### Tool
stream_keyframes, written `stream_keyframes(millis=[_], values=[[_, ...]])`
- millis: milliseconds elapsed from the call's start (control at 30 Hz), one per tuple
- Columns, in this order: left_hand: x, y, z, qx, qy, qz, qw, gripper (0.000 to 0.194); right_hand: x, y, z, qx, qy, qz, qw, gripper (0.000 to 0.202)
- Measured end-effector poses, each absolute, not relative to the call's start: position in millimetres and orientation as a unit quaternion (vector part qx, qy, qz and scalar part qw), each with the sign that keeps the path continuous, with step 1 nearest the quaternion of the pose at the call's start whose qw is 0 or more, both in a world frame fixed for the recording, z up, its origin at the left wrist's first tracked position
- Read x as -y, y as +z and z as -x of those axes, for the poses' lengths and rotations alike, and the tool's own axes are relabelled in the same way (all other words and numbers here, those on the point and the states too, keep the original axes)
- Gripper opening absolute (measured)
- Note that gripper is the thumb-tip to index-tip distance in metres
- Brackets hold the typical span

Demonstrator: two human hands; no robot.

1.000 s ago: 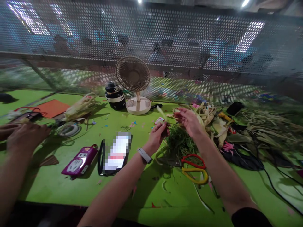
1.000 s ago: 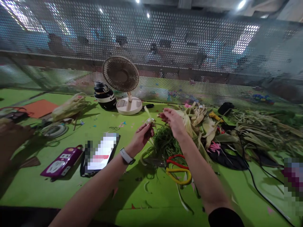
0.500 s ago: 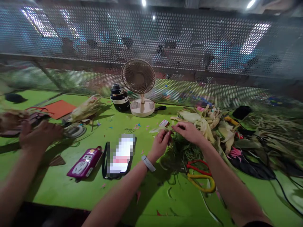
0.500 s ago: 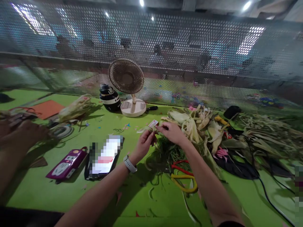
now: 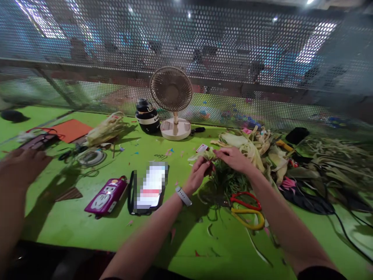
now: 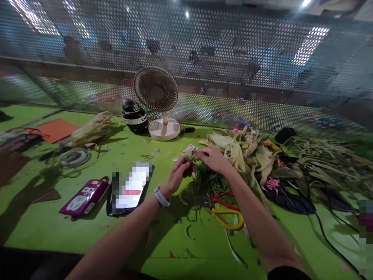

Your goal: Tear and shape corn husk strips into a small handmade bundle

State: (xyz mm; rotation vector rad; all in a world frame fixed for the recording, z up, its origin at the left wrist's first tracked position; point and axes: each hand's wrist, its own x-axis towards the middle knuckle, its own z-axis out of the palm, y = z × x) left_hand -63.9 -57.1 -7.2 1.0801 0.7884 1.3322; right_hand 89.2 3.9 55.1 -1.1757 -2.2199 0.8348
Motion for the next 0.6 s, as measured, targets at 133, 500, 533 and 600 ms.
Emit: stream_keyframes(millis=[133,500,533,600], values=[[63.5,-2.4,57.0,-0.352,0.552,-0.491,0.575,0.025,4.0,42.1,-91.0,0.672,0.468,0.468,0.331,0.054],[66.6,-0.6,60.5,-0.367,0.514,-0.579,0.515,0.036,12.4,39.1,-82.1,0.521,0.629,0.428,0.388,0.035],[66.5,-0.8,60.2,-0.369,0.508,-0.588,0.509,0.037,11.7,38.6,-82.4,0.521,0.621,0.434,0.393,0.035],[65.3,-2.3,59.3,-0.373,0.501,-0.602,0.497,0.039,11.2,37.8,-82.6,0.534,0.614,0.444,0.376,0.038]])
